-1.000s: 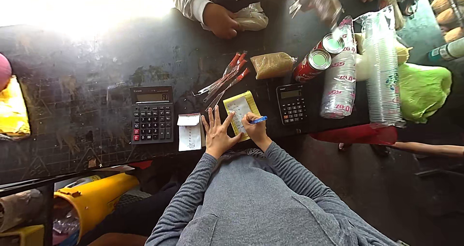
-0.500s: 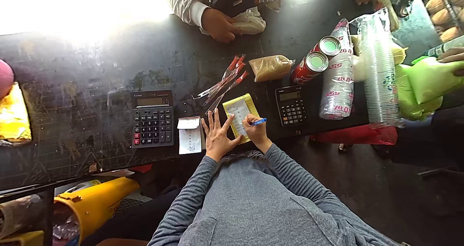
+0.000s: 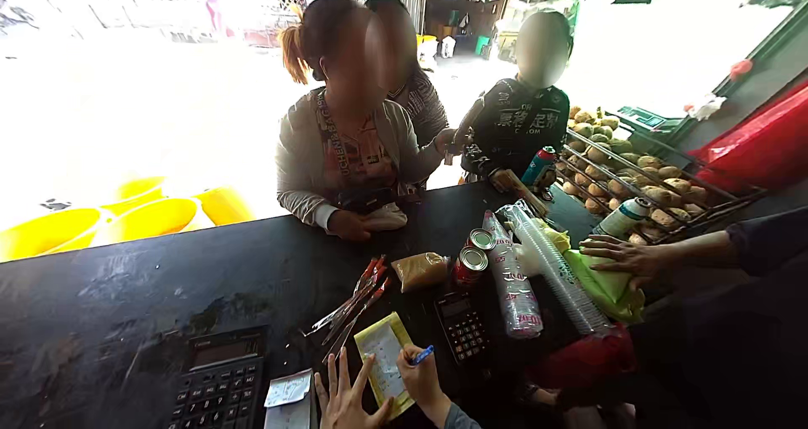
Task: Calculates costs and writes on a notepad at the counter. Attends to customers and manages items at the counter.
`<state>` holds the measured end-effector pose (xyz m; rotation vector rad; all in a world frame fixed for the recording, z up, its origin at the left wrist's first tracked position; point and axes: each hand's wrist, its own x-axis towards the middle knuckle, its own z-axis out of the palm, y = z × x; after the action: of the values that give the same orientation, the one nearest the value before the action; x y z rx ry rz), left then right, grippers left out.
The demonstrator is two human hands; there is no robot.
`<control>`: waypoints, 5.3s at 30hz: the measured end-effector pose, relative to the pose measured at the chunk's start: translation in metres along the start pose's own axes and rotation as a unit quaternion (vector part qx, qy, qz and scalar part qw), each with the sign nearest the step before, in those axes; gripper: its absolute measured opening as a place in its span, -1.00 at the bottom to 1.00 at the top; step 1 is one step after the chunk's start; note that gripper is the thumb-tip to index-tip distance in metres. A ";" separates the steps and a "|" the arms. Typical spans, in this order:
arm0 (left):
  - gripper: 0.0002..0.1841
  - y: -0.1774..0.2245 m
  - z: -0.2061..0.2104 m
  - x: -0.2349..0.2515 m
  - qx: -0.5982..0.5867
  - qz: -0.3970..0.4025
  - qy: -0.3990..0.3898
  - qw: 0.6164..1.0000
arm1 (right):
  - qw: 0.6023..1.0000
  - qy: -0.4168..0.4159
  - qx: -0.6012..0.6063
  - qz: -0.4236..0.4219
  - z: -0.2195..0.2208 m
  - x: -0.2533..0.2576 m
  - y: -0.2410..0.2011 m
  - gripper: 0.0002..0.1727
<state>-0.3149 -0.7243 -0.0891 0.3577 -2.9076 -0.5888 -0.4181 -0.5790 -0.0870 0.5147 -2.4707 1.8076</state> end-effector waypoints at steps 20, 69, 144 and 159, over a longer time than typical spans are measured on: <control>-0.10 -0.002 0.004 0.003 -0.001 -0.020 -0.028 0.999 | 0.996 -0.037 -0.069 -0.032 -0.003 0.000 0.005 -0.71; -0.15 -0.001 0.008 0.002 0.033 0.030 0.045 0.998 | 0.993 -0.064 0.089 -0.047 -0.026 0.001 0.017 -0.51; -0.24 0.000 0.014 0.001 0.048 -0.033 0.057 0.997 | 0.838 0.271 -0.460 0.114 -0.379 0.103 0.101 -0.55; -0.22 0.000 0.008 0.003 0.010 -0.055 -0.023 0.998 | 0.985 0.056 0.115 -0.115 -0.173 0.057 -0.022 -0.35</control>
<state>-0.3196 -0.7221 -0.0959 0.5161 -2.9551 -0.5931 -0.4941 -0.4373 0.0019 0.6587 -2.0471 1.9740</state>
